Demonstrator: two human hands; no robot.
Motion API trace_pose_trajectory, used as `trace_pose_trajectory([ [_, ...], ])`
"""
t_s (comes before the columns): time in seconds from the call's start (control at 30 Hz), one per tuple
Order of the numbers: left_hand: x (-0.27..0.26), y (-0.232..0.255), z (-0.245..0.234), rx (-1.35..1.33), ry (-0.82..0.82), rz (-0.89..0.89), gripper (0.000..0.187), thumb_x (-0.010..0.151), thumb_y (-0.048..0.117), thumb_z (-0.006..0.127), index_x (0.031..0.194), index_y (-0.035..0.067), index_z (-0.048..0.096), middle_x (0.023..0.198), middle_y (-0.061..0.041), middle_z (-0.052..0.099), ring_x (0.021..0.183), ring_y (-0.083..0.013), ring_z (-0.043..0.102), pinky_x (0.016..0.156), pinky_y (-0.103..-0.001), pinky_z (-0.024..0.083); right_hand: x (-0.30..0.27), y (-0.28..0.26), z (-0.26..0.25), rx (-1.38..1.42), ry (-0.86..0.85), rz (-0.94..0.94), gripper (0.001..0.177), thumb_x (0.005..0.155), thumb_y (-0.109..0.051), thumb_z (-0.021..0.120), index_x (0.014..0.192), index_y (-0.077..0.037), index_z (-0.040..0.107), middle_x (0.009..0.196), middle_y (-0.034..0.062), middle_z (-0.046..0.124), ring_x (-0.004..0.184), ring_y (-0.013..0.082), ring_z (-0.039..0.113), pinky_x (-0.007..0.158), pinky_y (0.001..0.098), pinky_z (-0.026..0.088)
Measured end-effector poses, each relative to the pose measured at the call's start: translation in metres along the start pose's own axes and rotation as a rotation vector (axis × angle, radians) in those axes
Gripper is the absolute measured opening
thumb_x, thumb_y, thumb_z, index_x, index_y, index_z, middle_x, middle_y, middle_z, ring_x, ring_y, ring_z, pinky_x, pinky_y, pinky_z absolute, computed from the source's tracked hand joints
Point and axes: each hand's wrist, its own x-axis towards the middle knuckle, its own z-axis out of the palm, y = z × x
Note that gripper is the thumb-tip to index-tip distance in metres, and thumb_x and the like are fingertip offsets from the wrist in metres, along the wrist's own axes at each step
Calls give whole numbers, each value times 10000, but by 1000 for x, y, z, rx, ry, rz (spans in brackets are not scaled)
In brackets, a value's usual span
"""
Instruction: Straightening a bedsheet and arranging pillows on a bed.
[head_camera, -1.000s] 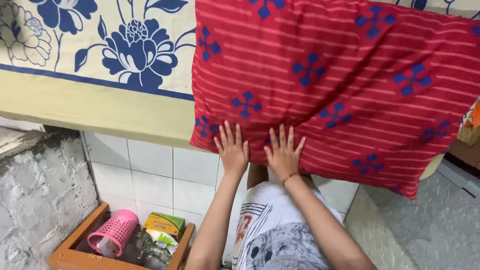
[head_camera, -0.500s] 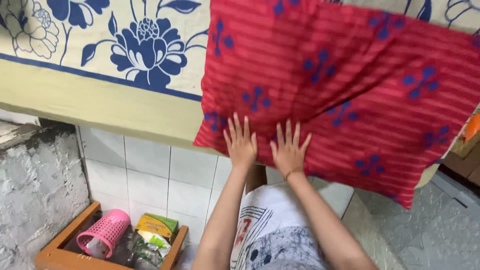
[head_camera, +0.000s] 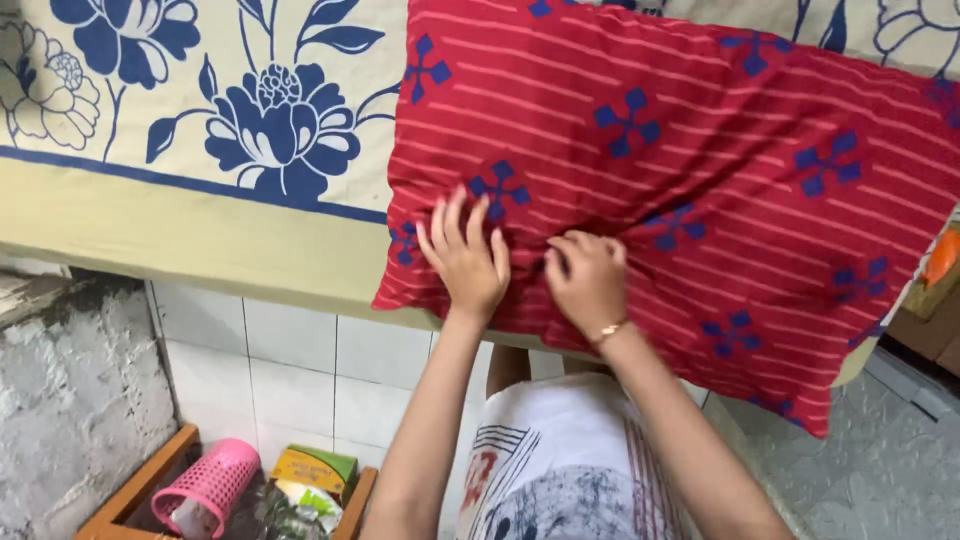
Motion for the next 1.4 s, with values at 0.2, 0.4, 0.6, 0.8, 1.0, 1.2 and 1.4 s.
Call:
trace_pose_trajectory([
  [0.2, 104, 10, 0, 57, -81, 173, 605, 1062, 362, 558, 1619, 232, 360, 1710, -90, 215, 1584, -385, 207, 1263, -631, 163, 108, -35, -159, -8, 308, -31, 702, 1077, -348, 687, 1688, -182, 383, 1765, 100, 237, 1625, 373, 162, 1288, 650, 115],
  [0.4, 76, 13, 3, 60, -205, 129, 650, 1057, 363, 550, 1655, 239, 330, 1740, -51, 215, 1606, -331, 212, 1289, -586, 174, 118, -36, -140, -97, 89, 146, 937, 963, -612, 618, 1668, -119, 246, 1726, 107, 171, 1563, 403, 52, 1148, 766, -26],
  [0.6, -12, -9, 1, -22, -350, 134, 678, 963, 433, 626, 1562, 194, 418, 1660, -94, 324, 1551, -343, 265, 1246, -605, 167, 10, -29, -96, -189, 3, 85, 969, 885, -685, 597, 1630, -140, 302, 1718, 72, 235, 1597, 384, 85, 1169, 766, -13],
  [0.8, 59, -4, 32, -6, -302, 163, 684, 971, 471, 599, 1557, 164, 422, 1672, -111, 305, 1549, -356, 257, 1248, -601, 168, 79, -19, -87, -172, 3, 111, 1021, 862, -685, 616, 1640, -115, 278, 1715, 96, 223, 1581, 383, 77, 1148, 775, -22],
  [1.0, 118, 13, 40, 18, -268, 131, 701, 965, 471, 579, 1562, 139, 417, 1662, -114, 297, 1530, -361, 263, 1238, -626, 166, 153, -17, -126, -164, -71, 158, 1024, 873, -662, 633, 1638, -118, 225, 1708, 110, 180, 1575, 370, 48, 1136, 777, -38],
  [1.2, 144, 25, 5, 117, -258, 96, 563, 1000, 369, 582, 1533, 247, 446, 1684, -30, 310, 1541, -314, 300, 1269, -616, 203, 153, -68, -158, -67, 46, 32, 1003, 909, -497, 645, 1695, -133, 139, 1745, 110, 179, 1628, 297, 95, 1237, 689, 46],
  [1.4, 142, 13, 29, 89, -136, 195, 573, 993, 348, 590, 1544, 267, 453, 1649, -67, 325, 1506, -355, 312, 1211, -643, 219, 164, -83, -117, -117, 39, -79, 795, 1018, -467, 586, 1649, -130, 239, 1719, 87, 214, 1569, 278, 159, 1161, 732, 41],
])
